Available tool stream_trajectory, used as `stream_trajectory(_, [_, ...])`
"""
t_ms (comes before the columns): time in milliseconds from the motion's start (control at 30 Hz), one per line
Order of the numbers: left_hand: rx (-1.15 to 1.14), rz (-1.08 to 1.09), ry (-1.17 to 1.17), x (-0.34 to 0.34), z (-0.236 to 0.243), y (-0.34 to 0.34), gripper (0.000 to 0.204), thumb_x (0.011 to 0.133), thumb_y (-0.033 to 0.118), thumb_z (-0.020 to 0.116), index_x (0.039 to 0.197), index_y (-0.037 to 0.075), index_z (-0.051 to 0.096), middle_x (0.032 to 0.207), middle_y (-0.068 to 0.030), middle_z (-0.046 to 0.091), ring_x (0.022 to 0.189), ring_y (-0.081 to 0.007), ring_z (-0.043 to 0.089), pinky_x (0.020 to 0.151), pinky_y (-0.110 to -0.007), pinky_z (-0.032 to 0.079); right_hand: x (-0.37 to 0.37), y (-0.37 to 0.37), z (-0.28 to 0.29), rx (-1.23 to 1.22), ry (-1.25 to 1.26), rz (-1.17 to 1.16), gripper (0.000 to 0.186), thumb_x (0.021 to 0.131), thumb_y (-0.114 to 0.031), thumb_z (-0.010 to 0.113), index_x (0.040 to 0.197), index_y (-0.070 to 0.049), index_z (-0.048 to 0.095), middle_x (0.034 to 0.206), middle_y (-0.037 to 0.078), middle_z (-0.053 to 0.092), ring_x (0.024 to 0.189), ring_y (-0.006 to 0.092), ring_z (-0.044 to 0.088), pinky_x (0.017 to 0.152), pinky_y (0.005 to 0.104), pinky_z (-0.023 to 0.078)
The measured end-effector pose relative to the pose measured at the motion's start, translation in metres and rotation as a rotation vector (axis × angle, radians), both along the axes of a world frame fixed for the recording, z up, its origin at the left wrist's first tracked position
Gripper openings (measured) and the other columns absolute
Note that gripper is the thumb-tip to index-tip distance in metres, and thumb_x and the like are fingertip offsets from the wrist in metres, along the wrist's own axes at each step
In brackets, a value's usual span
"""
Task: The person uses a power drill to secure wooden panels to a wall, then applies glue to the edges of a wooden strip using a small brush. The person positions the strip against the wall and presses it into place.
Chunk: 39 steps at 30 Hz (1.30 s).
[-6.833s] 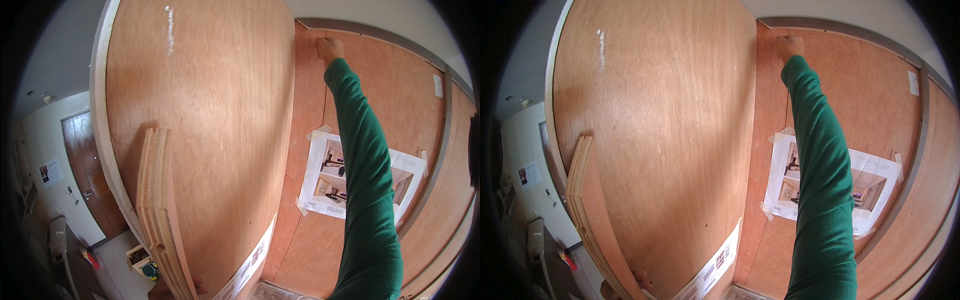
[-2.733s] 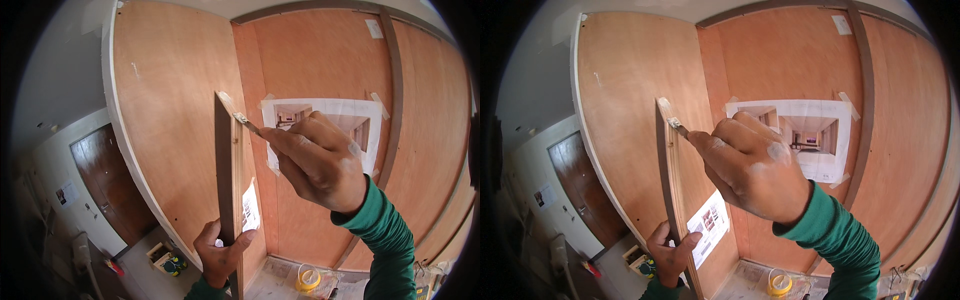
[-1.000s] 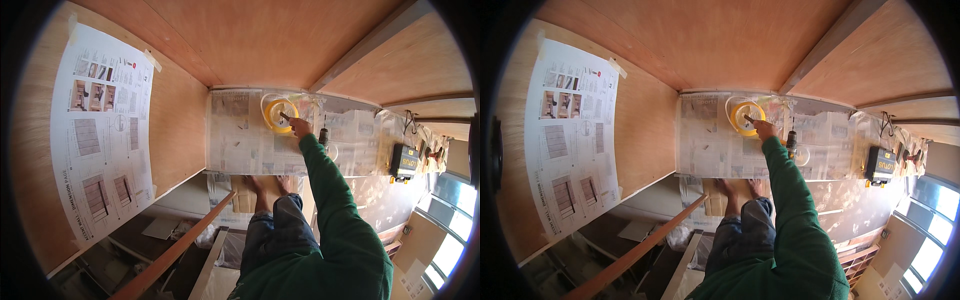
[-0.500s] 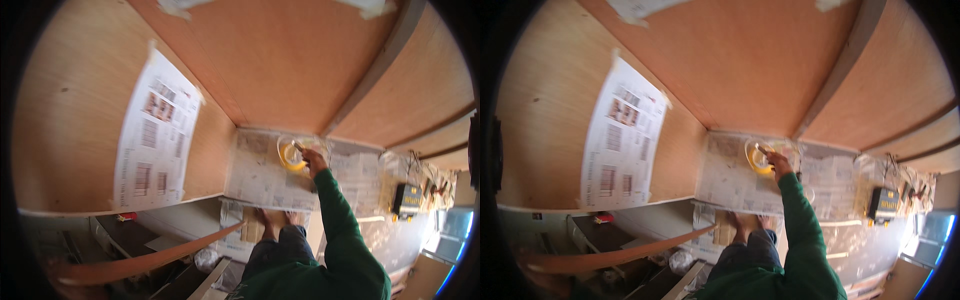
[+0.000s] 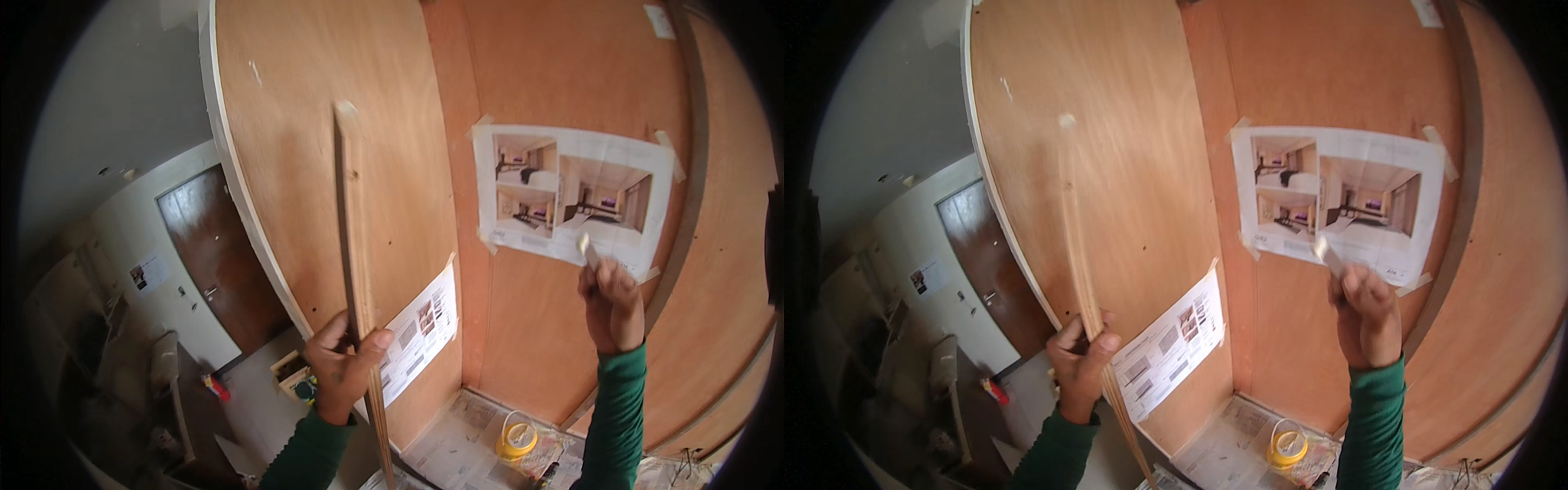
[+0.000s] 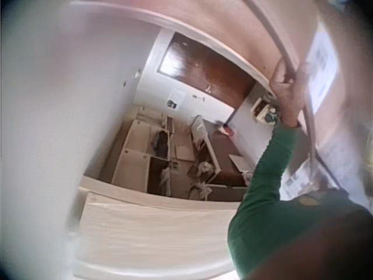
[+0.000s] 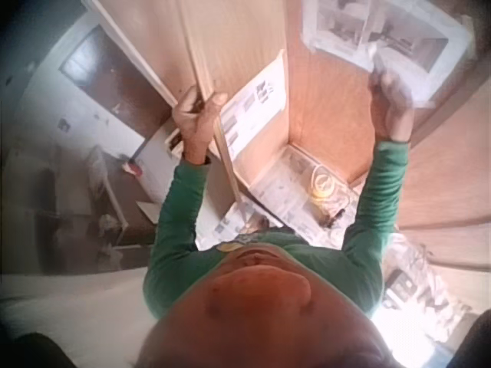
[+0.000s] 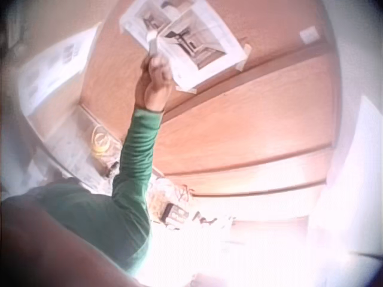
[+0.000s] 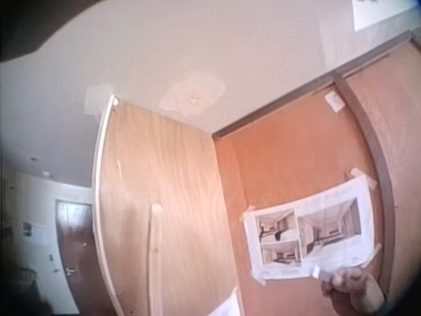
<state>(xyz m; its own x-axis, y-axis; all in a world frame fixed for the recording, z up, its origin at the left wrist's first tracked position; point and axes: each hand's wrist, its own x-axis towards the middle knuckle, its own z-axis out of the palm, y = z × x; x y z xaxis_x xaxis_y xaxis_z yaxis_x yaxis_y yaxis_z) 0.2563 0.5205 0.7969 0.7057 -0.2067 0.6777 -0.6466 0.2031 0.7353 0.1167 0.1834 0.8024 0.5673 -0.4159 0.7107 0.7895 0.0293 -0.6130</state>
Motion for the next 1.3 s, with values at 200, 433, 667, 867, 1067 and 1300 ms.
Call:
stream_trajectory(200, [0.025,-0.176,0.053,0.003,0.007,-0.036,0.035,0.088,0.017,0.079,0.109,-0.008,0.068,0.089,-0.0026,0.066,0.078,-0.0082,0.059,0.071,-0.024,0.049,0.016,0.051,0.163,-0.324,-0.036,-0.225,0.023,0.102,-0.021,0.062,0.107,0.000,0.069,0.088,0.002,0.062,0.085,0.0099,0.053,0.079,0.0261,0.042])
stream_trajectory(433, [0.040,-0.256,-0.003,0.005,-0.001,-0.047,0.032,0.085,0.024,0.081,0.097,-0.003,0.070,0.070,0.0030,0.057,0.061,-0.0035,0.047,0.054,-0.022,0.039,0.016,0.077,0.200,-0.707,-0.174,-0.587,0.023,0.100,-0.022,0.067,0.108,-0.002,0.074,0.082,0.002,0.066,0.078,0.0104,0.057,0.072,0.0263,0.048])
stream_trajectory(667, [0.107,-0.331,0.023,0.002,-0.002,-0.047,0.036,0.085,0.014,0.077,0.112,-0.010,0.069,0.089,-0.0078,0.070,0.083,-0.0115,0.065,0.077,-0.028,0.054,0.019,0.078,0.193,-0.824,-0.262,-0.729,0.018,0.092,-0.003,0.069,0.109,-0.005,0.076,0.078,0.006,0.064,0.076,0.0199,0.055,0.076,0.0336,0.045])
stream_trajectory(867, [0.008,-0.290,-0.043,-0.002,0.000,-0.052,0.033,0.084,0.024,0.084,0.095,-0.004,0.071,0.068,-0.0011,0.062,0.061,-0.0047,0.053,0.054,-0.022,0.042,0.022,0.080,0.188,-0.970,-0.322,-0.928,0.024,0.088,0.004,0.069,0.108,-0.005,0.076,0.079,0.007,0.064,0.078,0.0225,0.055,0.073,0.0337,0.045])
stream_trajectory(1067, [0.028,-0.264,-0.052,-0.002,0.000,-0.050,0.032,0.084,0.024,0.084,0.096,-0.004,0.071,0.068,-0.0007,0.062,0.060,-0.0046,0.052,0.054,-0.022,0.042,0.028,0.082,0.185,-1.011,-0.421,-0.998,0.027,0.083,0.006,0.072,0.108,-0.003,0.075,0.080,0.007,0.064,0.077,0.0224,0.054,0.071,0.0342,0.044])
stream_trajectory(1300, [0.070,-0.275,-0.036,0.000,0.002,-0.043,0.036,0.085,0.019,0.081,0.107,-0.008,0.070,0.083,-0.0066,0.069,0.076,-0.0103,0.063,0.069,-0.026,0.051,0.026,0.088,0.173,-1.090,-0.424,-1.031,0.034,0.079,0.008,0.073,0.111,-0.002,0.075,0.080,0.007,0.062,0.079,0.0237,0.054,0.069,0.0352,0.044])
